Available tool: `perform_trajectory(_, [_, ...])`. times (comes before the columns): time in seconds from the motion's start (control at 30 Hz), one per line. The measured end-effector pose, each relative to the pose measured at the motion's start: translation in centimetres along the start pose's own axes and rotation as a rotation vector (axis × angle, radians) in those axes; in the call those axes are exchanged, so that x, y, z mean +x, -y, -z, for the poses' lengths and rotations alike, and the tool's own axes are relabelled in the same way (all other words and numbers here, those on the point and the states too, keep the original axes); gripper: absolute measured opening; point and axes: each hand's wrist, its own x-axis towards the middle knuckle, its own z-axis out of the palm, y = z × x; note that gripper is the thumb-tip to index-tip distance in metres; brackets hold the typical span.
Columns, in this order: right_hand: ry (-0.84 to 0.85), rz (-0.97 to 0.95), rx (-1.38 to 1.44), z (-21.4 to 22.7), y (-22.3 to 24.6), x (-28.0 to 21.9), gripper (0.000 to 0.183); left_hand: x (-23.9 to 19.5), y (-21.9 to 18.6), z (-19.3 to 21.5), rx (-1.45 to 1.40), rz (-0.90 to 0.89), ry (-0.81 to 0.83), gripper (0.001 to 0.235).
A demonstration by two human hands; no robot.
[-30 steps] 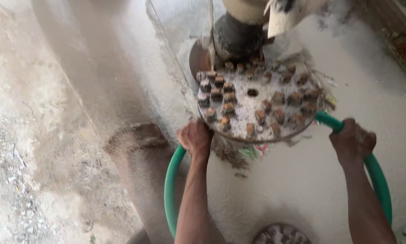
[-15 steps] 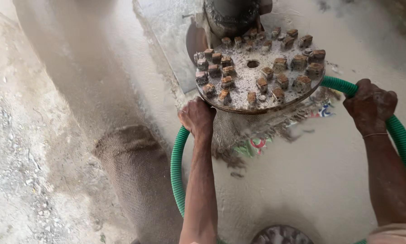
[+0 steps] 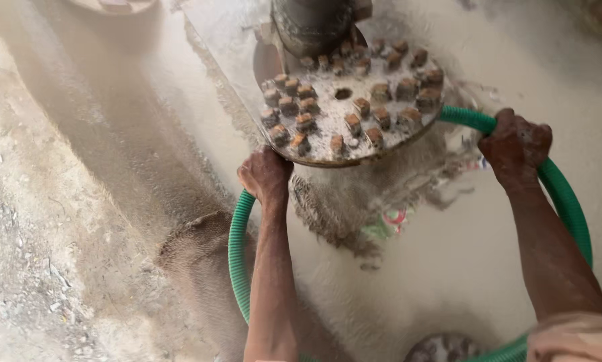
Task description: The person polishes a large marble tile using a rotary polishing machine, guiding the head with a circular green handle across the surface.
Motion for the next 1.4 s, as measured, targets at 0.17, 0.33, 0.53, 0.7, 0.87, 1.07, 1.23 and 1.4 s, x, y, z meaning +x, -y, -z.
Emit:
perform_trajectory(0.17, [-0.174, 0.037, -0.056, 2.6, 3.0, -1.4, 0.033, 1.9, 1.9, 1.8, -0.017, -0.001, 0.114, 0.03])
perform_trajectory(0.33, [-0.049, -0.002, -0.074, 4.2, 5.4, -0.1, 0.026, 3.5, 3.2, 2.3, -0.024, -0.057, -0.023, 0.024])
perform_trajectory(0.53, [-0.049, -0.054, -0.075, 4.3, 7.8, -0.1, 0.015, 5.4, 4.8, 3.4, -0.033, -0.076, -0.001, 0.018])
perform_trajectory(0.7, [-0.035, -0.061, -0.049, 5.8, 10.5, -0.3, 0.017, 7.4, 6.4, 3.7, 0.004, -0.069, 0.046, 0.021])
perform_trajectory(0.87, [0.007, -0.096, -0.028, 8.4, 13.6, 0.3, 0.02, 11.2, 8.9, 2.6, -0.001, -0.088, 0.105, 0.033])
perform_trajectory(1.07, [0.05, -0.148, 0.03, 8.0, 16.7, 0.2, 0.018, 14.6, 11.4, 2.0, 0.064, -0.149, -0.05, 0.023])
perform_trajectory(1.23, [-0.142, -0.182, 0.319, 4.0, 17.5, 0.3, 0.025, 17.6, 13.2, 1.3, 0.069, -0.171, 0.046, 0.031])
perform_trajectory(1.4, [0.084, -0.311, 0.445, 1.8, 18.3, 1.1, 0.03, 17.9, 13.9, 3.2, 0.06, -0.205, -0.033, 0.024])
